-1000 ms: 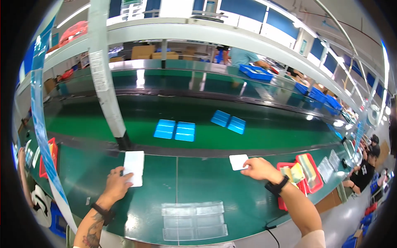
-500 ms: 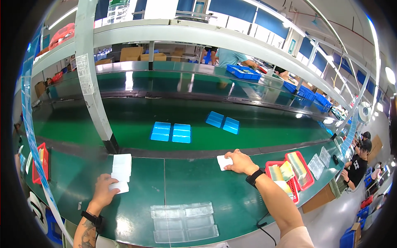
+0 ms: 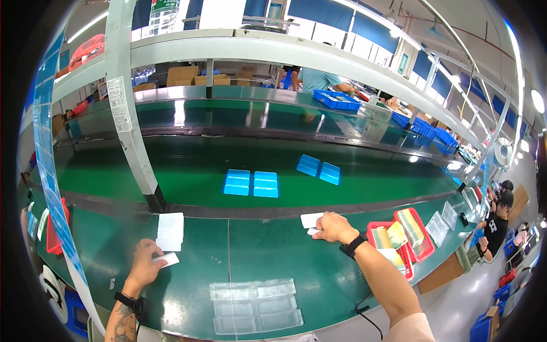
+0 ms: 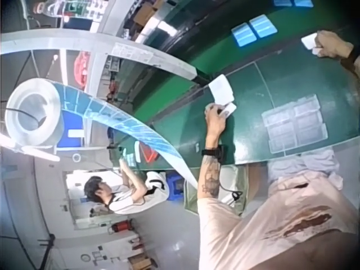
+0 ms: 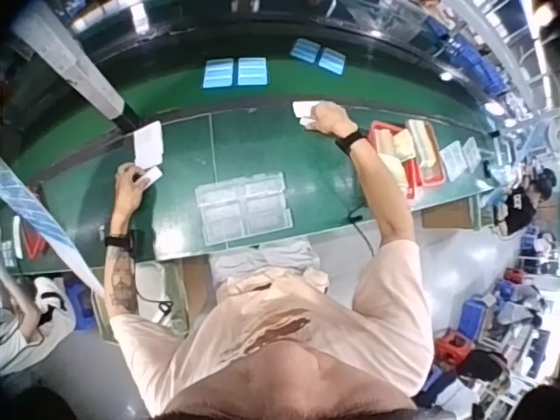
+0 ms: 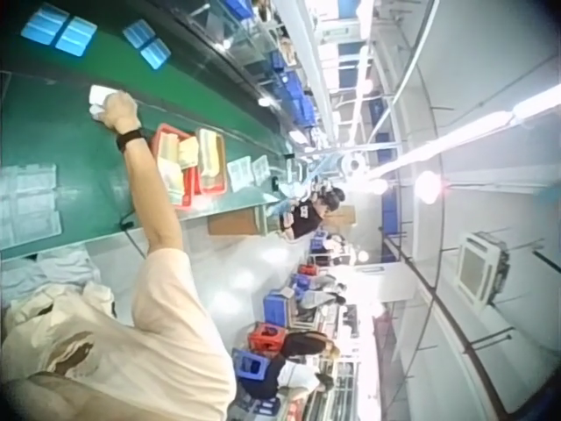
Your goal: Applying blue protective adhesive films to white rectangular electronic components on an assembly line conveyor.
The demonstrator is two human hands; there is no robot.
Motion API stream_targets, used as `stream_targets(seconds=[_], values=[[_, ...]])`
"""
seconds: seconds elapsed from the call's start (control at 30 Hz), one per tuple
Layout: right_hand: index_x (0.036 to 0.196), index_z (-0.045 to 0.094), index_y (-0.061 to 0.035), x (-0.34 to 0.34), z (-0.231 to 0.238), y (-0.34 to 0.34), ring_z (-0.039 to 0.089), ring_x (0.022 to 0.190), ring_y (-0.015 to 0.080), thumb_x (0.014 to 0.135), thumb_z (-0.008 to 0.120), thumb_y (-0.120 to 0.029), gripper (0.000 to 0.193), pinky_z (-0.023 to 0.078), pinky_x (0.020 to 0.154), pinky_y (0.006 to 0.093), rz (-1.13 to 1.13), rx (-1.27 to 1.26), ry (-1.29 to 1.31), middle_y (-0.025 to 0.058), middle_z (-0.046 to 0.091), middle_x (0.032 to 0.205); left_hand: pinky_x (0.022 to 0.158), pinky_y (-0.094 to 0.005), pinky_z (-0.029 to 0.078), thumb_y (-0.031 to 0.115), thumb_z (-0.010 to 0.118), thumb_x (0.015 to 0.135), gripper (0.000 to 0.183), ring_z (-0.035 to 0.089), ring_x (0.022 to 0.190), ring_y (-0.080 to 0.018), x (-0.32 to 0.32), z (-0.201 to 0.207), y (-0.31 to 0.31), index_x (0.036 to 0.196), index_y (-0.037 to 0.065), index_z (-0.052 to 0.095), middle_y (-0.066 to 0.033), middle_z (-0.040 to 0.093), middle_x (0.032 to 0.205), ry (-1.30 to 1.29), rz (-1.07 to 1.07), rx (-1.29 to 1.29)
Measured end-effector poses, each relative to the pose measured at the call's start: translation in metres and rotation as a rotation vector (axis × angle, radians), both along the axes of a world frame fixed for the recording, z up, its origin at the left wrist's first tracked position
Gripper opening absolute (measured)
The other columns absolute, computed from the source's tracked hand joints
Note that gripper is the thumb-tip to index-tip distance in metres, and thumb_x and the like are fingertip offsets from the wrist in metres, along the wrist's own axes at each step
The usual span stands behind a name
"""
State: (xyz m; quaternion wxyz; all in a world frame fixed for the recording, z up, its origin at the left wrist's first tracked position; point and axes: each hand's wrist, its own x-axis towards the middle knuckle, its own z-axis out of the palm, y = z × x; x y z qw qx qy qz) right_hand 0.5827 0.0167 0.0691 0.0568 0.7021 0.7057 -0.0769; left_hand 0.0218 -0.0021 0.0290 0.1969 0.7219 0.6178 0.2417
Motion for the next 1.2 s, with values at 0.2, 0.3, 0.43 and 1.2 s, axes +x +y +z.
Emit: stream_targets(seconds=[0.2, 0.3, 0.43, 1.2], values=[[0.119, 0.05, -0.0008, -0.07, 0.042, -0.084, 0.073, 0.075, 0.0211, 0.105, 0.057, -0.018, 0.023, 0.058, 0.063, 0.0316, -0.185, -0.455, 1.322, 0.0149, 0.072, 0.09, 0.059, -0.0416, 0.057, 0.001, 0.057, 0.095, 0.01, 0.069, 0.066, -0.0286, 0.007, 0.016, -0.061, 0.098, 0.004, 0.048, -0.0186, 0.069, 0.089, -0.959, 0.111, -0.364], [0.118, 0.051, -0.0037, -0.088, 0.036, -0.133, 0.064, 0.06, 0.0219, 0.108, 0.048, -0.023, 0.022, 0.05, 0.051, 0.0331, -0.355, -0.698, 1.618, 0.0141, 0.067, 0.081, 0.045, -0.0396, 0.048, 0.009, 0.057, 0.097, 0.011, 0.061, 0.052, -0.0282, 0.016, 0.021, -0.104, 0.103, 0.006, 0.048, -0.0206, 0.068, 0.087, -1.344, 0.197, -0.608], [0.121, 0.055, -0.0028, -0.08, 0.003, -0.179, 0.06, 0.058, 0.0236, 0.111, 0.033, -0.032, 0.038, 0.046, 0.049, 0.0333, -0.563, -0.993, 1.849, 0.0166, 0.065, 0.08, 0.063, -0.0398, 0.046, 0.036, 0.041, 0.104, 0.042, 0.062, 0.079, -0.0303, 0.027, 0.015, -0.148, 0.125, 0.002, 0.055, -0.021, 0.068, 0.102, -1.694, 0.198, -0.99], [0.095, 0.075, -0.0117, -0.166, -0.026, -0.19, 0.07, 0.079, 0.0305, 0.083, 0.075, -0.02, 0.014, 0.053, 0.072, 0.042, 0.32, 0.321, 0.619, 0.0087, 0.071, 0.079, 0.088, -0.0402, 0.05, 0.01, 0.077, 0.084, 0.015, 0.068, 0.095, -0.0274, 0.134, 0.011, -0.145, 0.098, 0.007, 0.075, -0.0085, 0.075, 0.093, -0.148, -0.433, -0.104]])
